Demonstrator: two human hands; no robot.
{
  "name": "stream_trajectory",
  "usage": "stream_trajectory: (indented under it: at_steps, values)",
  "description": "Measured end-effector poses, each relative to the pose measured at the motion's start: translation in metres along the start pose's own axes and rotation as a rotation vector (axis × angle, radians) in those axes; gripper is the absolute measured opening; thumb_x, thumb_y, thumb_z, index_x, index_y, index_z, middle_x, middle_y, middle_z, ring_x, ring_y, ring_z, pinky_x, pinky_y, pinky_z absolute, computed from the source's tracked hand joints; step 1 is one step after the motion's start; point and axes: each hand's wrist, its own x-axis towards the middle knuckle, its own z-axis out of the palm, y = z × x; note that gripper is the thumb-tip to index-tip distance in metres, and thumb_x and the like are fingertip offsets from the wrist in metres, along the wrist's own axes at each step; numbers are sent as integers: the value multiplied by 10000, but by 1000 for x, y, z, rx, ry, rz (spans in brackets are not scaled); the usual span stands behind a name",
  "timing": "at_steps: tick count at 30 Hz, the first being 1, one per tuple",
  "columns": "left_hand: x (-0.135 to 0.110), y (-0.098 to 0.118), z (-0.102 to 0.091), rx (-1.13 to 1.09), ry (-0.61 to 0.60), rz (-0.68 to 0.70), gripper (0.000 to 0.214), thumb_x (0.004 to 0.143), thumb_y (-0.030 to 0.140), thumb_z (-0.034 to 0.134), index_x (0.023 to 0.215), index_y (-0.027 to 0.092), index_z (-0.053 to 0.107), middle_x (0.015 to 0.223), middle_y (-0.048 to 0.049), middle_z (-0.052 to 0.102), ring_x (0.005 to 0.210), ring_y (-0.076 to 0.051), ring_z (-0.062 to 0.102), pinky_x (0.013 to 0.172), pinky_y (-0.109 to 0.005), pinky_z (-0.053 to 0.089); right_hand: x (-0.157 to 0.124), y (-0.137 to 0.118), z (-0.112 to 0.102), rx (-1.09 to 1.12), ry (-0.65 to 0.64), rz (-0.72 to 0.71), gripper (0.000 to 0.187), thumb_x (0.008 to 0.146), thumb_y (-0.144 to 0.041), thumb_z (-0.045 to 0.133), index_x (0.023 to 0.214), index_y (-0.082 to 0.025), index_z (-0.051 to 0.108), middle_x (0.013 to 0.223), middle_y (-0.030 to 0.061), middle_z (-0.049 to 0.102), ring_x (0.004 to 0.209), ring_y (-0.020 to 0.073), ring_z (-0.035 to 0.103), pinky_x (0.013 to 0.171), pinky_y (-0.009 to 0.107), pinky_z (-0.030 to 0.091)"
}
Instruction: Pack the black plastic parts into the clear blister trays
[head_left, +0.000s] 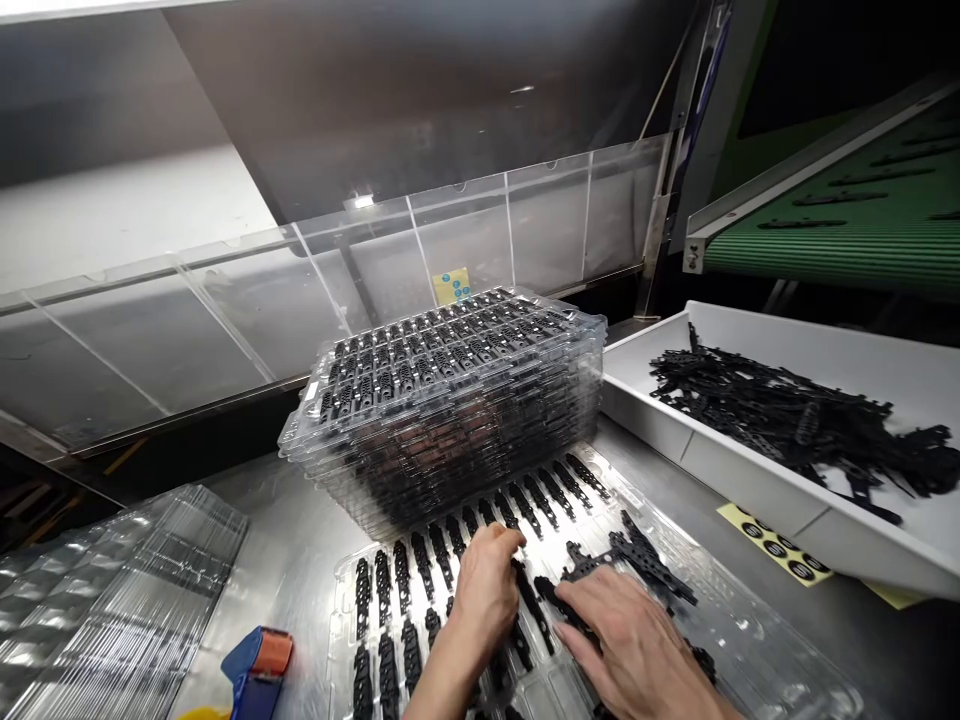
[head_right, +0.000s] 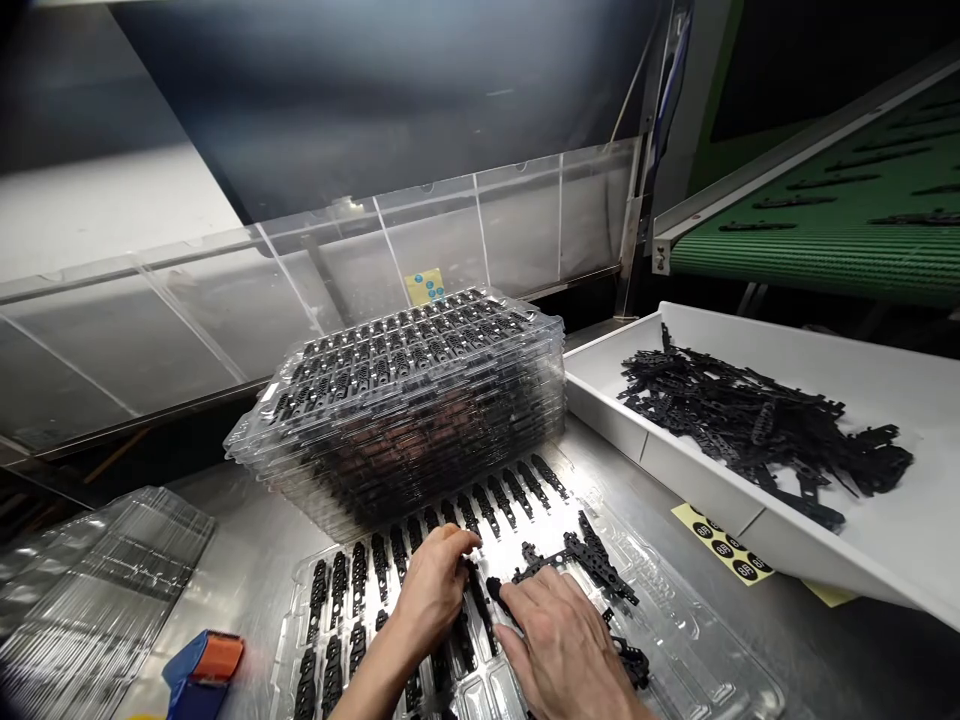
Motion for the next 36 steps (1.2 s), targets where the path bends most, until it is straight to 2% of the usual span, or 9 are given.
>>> stream_trajectory:
  at_steps: [5,9,15,18,21,23,29,33,36]
  values:
    - [-17,3,8,59,70,-11,314,793,27,458,967,202,652,931,-29,610,892,-178,507,764,-299,407,-6,0,-2,-44,-93,-13,96,861,-157,532,905,-221,587,838,24,593,797,212,529,715,351,401]
    - [-23,1,15,103,88,-14,265,761,46,491,884,223,645,937,-15,595,890,-180,487,765,-304,399,-1,-9,2,-90,-74,-41,143,810,-180,578,949,-215,587,856,33,580,806,221,508,741,373,405]
    - [-25,1,25,180,131,-61,291,759,54,451,876,228,652,907,-41,585,890,-207,479,782,-335,379,8,-14,1,-64,-52,-21,268,759,-182,596,1022,-232,585,939,40,588,872,240,521,780,396,421]
    - [-27,5,28,222,165,-86,284,794,65,410,881,205,642,920,-66,585,886,-224,472,788,-365,366,3,-4,-3,-56,-22,-40,304,809,-170,561,1104,-241,564,986,48,594,877,226,533,751,364,426]
    - [-30,8,30,322,177,-79,251,808,85,411,852,199,629,903,-68,584,868,-233,467,789,-391,351,-7,8,-4,-108,48,-13,167,871,-182,505,1008,-218,593,917,58,597,818,216,534,710,353,414]
    - [-33,7,30,366,178,-76,246,817,90,409,855,198,627,897,-67,583,857,-232,466,780,-390,350,-11,12,-4,-129,46,26,126,886,-180,488,918,-218,604,843,45,584,774,211,525,691,354,400]
    - [-37,7,33,311,207,-58,252,871,119,394,895,203,630,947,-62,583,886,-221,462,790,-374,367,-8,12,-8,-89,35,68,174,933,-187,435,855,-225,586,790,23,564,728,200,539,669,349,394]
    - [-32,15,32,228,166,18,197,824,184,540,997,213,629,1134,-55,576,1058,-249,442,909,-414,369,-5,14,-18,-5,116,71,207,967,-212,389,882,-224,578,799,17,596,680,170,578,644,317,428]
    - [-30,20,28,220,163,13,170,809,176,562,962,188,634,1139,-68,578,1069,-259,444,907,-431,386,-7,18,-26,73,200,62,185,973,-230,399,925,-219,577,849,31,642,726,171,617,665,308,471]
